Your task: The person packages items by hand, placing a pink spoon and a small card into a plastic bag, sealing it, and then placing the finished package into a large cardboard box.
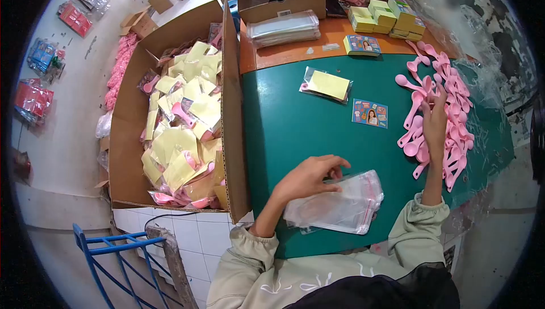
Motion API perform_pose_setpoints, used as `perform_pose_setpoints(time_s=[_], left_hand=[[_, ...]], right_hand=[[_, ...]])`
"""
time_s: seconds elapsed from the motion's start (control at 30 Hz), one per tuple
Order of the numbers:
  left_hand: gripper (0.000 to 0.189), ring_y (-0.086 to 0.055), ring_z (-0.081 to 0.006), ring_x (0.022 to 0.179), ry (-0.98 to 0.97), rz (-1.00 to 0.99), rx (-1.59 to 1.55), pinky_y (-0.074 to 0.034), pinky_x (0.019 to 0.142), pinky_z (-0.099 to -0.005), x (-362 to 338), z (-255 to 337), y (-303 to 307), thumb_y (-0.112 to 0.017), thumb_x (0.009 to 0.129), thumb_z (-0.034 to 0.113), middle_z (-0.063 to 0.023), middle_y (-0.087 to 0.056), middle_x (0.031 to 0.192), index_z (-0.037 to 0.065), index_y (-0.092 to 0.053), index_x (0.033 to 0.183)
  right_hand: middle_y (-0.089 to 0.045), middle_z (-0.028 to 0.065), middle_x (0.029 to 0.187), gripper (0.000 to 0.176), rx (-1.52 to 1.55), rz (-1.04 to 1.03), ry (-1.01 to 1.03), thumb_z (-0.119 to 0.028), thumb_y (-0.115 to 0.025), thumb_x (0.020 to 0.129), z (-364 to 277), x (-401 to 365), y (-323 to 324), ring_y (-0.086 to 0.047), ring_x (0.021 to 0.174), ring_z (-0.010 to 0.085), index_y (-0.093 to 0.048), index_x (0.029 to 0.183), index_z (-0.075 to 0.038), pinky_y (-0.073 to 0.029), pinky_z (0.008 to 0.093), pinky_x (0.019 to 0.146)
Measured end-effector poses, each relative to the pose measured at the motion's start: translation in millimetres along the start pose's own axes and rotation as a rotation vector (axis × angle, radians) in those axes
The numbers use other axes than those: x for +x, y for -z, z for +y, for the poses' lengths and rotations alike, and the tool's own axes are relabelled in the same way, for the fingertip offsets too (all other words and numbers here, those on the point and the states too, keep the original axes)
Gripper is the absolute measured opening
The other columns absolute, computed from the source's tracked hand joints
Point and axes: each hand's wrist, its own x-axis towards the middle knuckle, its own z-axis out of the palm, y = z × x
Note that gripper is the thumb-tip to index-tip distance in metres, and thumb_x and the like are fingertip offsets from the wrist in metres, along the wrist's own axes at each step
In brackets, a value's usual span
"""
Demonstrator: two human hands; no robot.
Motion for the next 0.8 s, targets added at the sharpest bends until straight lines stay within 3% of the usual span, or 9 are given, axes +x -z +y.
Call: perform_pose_setpoints(time_s=[0.03, 0.07, 0.17, 0.27, 0.37, 0.4, 0.53, 0.6, 0.8], left_hand=[[0.035, -0.06, -0.0235, 0.075, 0.069, -0.055, 0.049, -0.048, 0.067, -0.0331, -4, -2, 6, -0.073, 0.071, 0.012, -0.0109, -0.061, 0.084, 0.003, -0.055, 0.1], [0.032, -0.06, -0.0237, 0.073, 0.132, -0.115, 0.096, -0.048, 0.066, -0.0331, -6, -4, 10, -0.072, 0.072, 0.013, -0.0102, -0.061, 0.081, 0.003, -0.056, 0.097], [0.021, -0.061, -0.0217, 0.07, 0.078, -0.117, 0.165, -0.048, 0.064, -0.0325, -6, -8, 15, -0.067, 0.077, 0.013, -0.0083, -0.061, 0.076, 0.003, -0.056, 0.092], [0.017, -0.062, -0.0156, 0.072, 0.055, 0.036, -0.071, -0.049, 0.065, -0.0292, -4, -14, 12, -0.062, 0.084, 0.015, -0.0062, -0.062, 0.079, 0.003, -0.055, 0.096], [0.019, -0.062, -0.0119, 0.077, 0.322, 0.167, -0.453, -0.05, 0.066, -0.0255, 2, -6, 12, -0.058, 0.089, 0.016, -0.006, -0.063, 0.084, 0.004, -0.053, 0.103], [0.019, -0.062, -0.0113, 0.079, 0.447, 0.2, -0.582, -0.05, 0.067, -0.0244, 4, -4, 12, -0.056, 0.09, 0.016, -0.0063, -0.063, 0.085, 0.004, -0.052, 0.105], [0.027, -0.063, -0.012, 0.08, 0.396, 0.211, -0.605, -0.05, 0.069, -0.0222, 3, -17, 10, -0.059, 0.088, 0.012, -0.0088, -0.064, 0.09, 0.004, -0.049, 0.113], [0.031, -0.063, -0.0122, 0.079, 0.283, 0.226, -0.589, -0.05, 0.069, -0.0223, 1, -14, 10, -0.061, 0.087, 0.01, -0.0097, -0.065, 0.09, 0.003, -0.049, 0.114], [0.036, -0.063, -0.0107, 0.077, 0.304, 0.242, -0.639, -0.05, 0.066, -0.0218, 4, -19, 9, -0.068, 0.081, 0.007, -0.01, -0.066, 0.083, 0.001, -0.05, 0.111]], right_hand=[[-0.06, 0.0125, 0.074, 0.03, 0.108, -0.121, 0.008, -0.016, -0.056, 0.086, -18, -3, 9, -0.057, 0.061, 0.0214, -0.05, 0.11, 0.0, -0.044, 0.0324, 0.057], [-0.056, 0.004, 0.067, 0.024, 0.369, -0.278, -0.174, -0.018, -0.058, 0.086, -58, -7, 16, -0.049, 0.056, 0.0088, -0.057, 0.103, -0.001, -0.04, 0.0228, 0.054], [-0.058, 0.0016, 0.073, 0.022, 0.441, -0.689, -0.145, -0.014, -0.058, 0.086, -74, -15, 17, -0.05, 0.058, 0.0079, -0.059, 0.105, -0.003, -0.039, 0.0213, 0.053], [-0.058, 0.0023, 0.08, 0.02, 0.581, -0.763, 0.146, -0.01, -0.059, 0.085, -82, -26, 7, -0.053, 0.061, 0.008, -0.06, 0.104, -0.002, -0.042, 0.0206, 0.054], [-0.059, 0.0049, 0.086, 0.02, 0.72, -0.704, 0.066, -0.007, -0.057, 0.086, -78, -36, -11, -0.057, 0.066, 0.0085, -0.06, 0.105, -0.001, -0.046, 0.0208, 0.058], [-0.06, 0.0069, 0.084, 0.023, 0.783, -0.683, -0.127, -0.005, -0.059, 0.085, -86, -36, -13, -0.06, 0.067, 0.0093, -0.055, 0.108, 0.0, -0.049, 0.0213, 0.06], [-0.063, 0.0077, 0.08, 0.034, 0.698, -0.346, -0.145, 0.0, -0.064, 0.081, -96, -47, -31, -0.061, 0.063, 0.01, -0.043, 0.107, -0.002, -0.049, 0.021, 0.054], [-0.062, 0.0085, 0.08, 0.031, 0.737, -0.298, -0.154, -0.001, -0.063, 0.081, -92, -48, -36, -0.061, 0.064, 0.0103, -0.043, 0.105, -0.001, -0.05, 0.0218, 0.054], [-0.06, 0.01, 0.082, 0.025, 0.801, -0.224, -0.085, -0.002, -0.06, 0.085, -91, -53, -41, -0.061, 0.065, 0.0124, -0.041, 0.101, -0.001, -0.052, 0.0233, 0.057]])
